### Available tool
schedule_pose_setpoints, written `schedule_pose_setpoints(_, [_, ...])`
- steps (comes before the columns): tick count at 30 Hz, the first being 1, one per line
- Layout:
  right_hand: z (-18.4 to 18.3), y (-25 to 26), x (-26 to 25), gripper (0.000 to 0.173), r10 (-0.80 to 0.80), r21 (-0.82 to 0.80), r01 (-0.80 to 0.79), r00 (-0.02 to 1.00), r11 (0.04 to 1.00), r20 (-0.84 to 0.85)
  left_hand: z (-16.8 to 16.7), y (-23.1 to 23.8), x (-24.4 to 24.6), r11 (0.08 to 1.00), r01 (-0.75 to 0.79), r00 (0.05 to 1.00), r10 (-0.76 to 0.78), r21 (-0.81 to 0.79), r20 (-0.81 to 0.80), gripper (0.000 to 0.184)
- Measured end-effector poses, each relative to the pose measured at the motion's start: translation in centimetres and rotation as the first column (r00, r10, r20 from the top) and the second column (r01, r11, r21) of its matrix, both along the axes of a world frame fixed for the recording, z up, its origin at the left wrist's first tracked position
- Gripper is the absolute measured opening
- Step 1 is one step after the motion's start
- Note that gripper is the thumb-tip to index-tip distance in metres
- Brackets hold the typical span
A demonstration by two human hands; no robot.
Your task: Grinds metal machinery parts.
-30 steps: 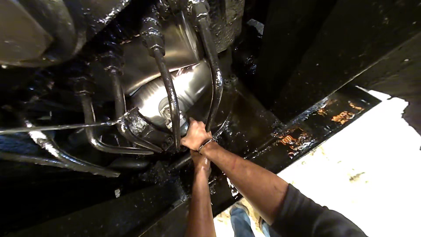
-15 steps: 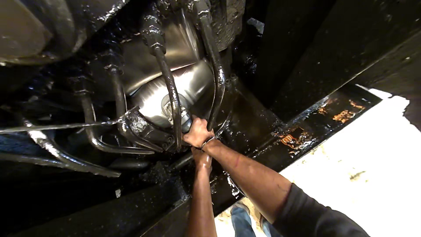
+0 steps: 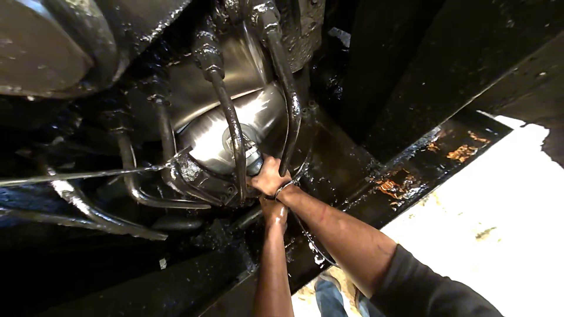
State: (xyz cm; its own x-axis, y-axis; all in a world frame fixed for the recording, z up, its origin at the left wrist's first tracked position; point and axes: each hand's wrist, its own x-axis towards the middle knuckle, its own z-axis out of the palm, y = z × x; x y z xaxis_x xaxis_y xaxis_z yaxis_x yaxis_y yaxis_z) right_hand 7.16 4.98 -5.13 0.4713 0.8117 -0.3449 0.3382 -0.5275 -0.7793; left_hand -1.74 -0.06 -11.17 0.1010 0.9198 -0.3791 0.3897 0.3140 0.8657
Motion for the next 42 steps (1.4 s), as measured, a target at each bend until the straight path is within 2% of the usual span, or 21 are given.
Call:
schedule_pose_setpoints(16, [0.3,-0.8,1.6,0.065,-0.018,0.006,0.018,0.997,1.000,-0.077,0.0,-0.2,0.6,0.999,0.038,0.999,-0.038,0.018,-0.011,0.059])
schedule_pose_setpoints(21, [0.3,-1.0,1.9,0.066,-0.034,-0.006,0.034,0.996,0.999,-0.087,0.2,-0.2,0.9,0.998,0.066,0.993,-0.065,0.010,-0.102,0.061])
schedule_pose_setpoints(25, [0.6,-1.2,2.3,0.060,-0.041,-0.033,0.038,0.994,0.999,-0.099,0.3,-0.1,1.0,0.997,0.078,0.984,-0.079,-0.014,-0.159,0.067])
schedule_pose_setpoints(29, [0.8,-1.3,2.8,0.057,-0.058,-0.028,0.056,0.993,0.998,-0.104,0.5,0.0,1.4,0.993,0.119,0.975,-0.118,-0.004,-0.191,0.061])
schedule_pose_setpoints(34, [0.5,-1.2,3.1,0.064,-0.067,-0.018,0.066,0.993,0.998,-0.098,0.3,0.1,1.6,0.991,0.133,0.977,-0.129,0.009,-0.171,0.061])
schedule_pose_setpoints(42, [0.7,-1.2,2.6,0.059,-0.052,-0.036,0.048,0.993,0.998,-0.104,0.3,0.0,0.9,0.993,0.119,0.989,-0.117,0.023,-0.087,0.061])
